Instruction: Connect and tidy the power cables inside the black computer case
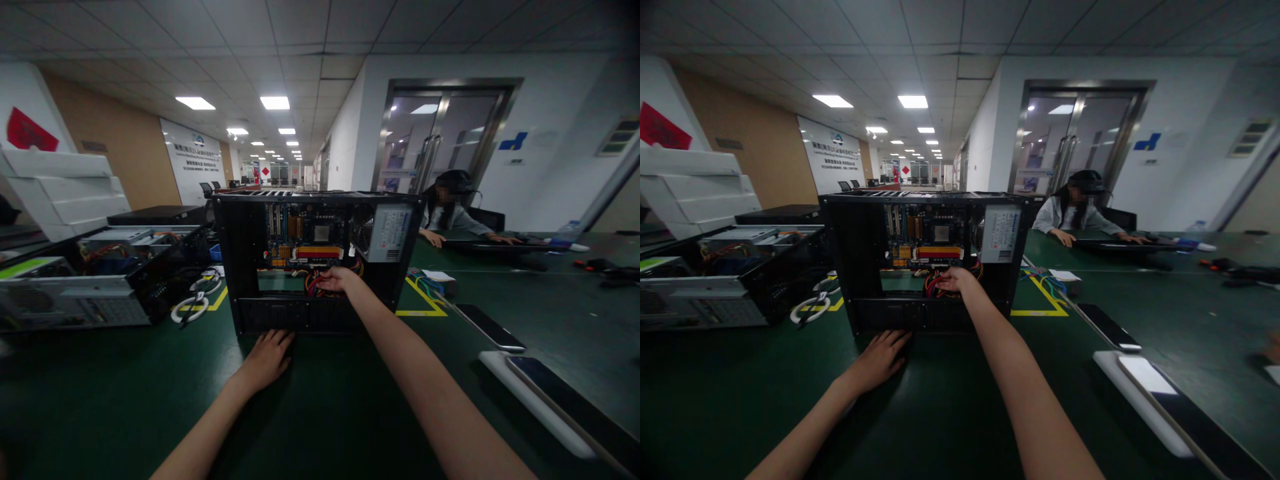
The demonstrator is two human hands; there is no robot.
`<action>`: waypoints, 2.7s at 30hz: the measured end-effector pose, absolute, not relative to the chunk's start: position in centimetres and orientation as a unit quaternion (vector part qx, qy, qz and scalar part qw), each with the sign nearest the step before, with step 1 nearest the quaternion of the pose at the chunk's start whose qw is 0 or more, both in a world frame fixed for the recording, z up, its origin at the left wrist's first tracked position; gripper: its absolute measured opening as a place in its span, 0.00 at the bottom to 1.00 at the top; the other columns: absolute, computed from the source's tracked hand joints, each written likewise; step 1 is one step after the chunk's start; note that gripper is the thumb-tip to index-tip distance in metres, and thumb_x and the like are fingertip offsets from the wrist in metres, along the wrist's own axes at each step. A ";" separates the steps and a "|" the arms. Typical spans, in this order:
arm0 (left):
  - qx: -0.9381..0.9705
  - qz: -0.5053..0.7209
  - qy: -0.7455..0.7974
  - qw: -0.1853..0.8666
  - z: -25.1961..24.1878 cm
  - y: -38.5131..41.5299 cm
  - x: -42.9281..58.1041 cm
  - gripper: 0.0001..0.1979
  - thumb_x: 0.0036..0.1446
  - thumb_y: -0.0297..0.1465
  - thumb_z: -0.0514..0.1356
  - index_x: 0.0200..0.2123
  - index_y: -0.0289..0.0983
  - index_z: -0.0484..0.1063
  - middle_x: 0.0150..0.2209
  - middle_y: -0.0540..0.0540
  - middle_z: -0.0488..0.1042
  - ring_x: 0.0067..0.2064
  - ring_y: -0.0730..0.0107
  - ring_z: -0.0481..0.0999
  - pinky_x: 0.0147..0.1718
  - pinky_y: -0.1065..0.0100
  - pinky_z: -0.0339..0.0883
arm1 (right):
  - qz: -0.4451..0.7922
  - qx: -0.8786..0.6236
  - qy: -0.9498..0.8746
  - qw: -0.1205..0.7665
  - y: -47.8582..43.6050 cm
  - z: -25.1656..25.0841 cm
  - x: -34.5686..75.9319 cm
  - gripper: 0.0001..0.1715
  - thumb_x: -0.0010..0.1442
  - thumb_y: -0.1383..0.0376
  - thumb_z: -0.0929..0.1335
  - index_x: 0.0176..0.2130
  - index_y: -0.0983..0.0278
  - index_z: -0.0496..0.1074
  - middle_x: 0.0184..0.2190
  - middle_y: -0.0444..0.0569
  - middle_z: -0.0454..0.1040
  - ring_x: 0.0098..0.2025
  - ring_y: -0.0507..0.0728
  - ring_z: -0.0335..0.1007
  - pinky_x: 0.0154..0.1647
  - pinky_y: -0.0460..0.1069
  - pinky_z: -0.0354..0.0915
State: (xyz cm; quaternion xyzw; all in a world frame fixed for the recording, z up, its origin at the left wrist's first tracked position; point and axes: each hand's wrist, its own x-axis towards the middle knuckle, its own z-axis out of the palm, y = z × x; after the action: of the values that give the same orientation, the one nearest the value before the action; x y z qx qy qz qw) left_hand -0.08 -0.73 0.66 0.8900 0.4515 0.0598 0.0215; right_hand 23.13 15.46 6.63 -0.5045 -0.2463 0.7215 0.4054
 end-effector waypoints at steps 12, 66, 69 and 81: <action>0.890 0.054 0.452 0.013 0.8 -0.7 0.0 0.26 0.52 0.31 0.50 0.55 0.40 0.52 0.54 0.45 0.58 0.53 0.60 0.56 0.49 0.59 0.52 | 0.701 -0.511 -0.259 0.426 15.5 6.9 23.0 0.08 0.55 0.79 0.58 0.33 0.70 0.60 0.24 0.46 0.65 0.29 0.51 0.69 0.28 0.47 0.70; 0.892 0.061 0.448 0.000 -0.2 -0.2 -0.3 0.26 0.51 0.31 0.50 0.56 0.41 0.51 0.53 0.45 0.58 0.53 0.60 0.56 0.50 0.58 0.51 | 0.160 -0.652 -0.667 0.322 14.7 5.7 21.7 0.08 0.50 0.72 0.62 0.31 0.69 0.70 0.25 0.50 0.73 0.26 0.50 0.69 0.26 0.41 0.61; 0.892 0.065 0.447 0.001 -0.2 -0.2 -0.4 0.26 0.52 0.32 0.50 0.56 0.42 0.50 0.53 0.45 0.58 0.53 0.60 0.57 0.50 0.58 0.52 | 0.180 -0.629 -0.711 0.260 14.3 5.6 21.0 0.09 0.50 0.73 0.61 0.31 0.69 0.70 0.24 0.49 0.73 0.23 0.48 0.68 0.24 0.39 0.60; 0.892 0.069 0.447 0.007 0.0 -0.3 -0.4 0.26 0.52 0.32 0.50 0.55 0.41 0.51 0.53 0.45 0.58 0.53 0.60 0.56 0.50 0.58 0.51 | 0.218 -0.545 -0.810 -0.007 14.2 5.7 20.3 0.17 0.46 0.65 0.66 0.38 0.69 0.71 0.36 0.51 0.73 0.34 0.55 0.70 0.28 0.43 0.62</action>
State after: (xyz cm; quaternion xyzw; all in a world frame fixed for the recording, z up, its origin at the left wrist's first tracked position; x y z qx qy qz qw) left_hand -0.40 -0.30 -0.01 0.8916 0.4475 0.0695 0.0066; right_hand 20.26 14.15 5.70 -0.5452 -0.8096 0.2176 -0.0072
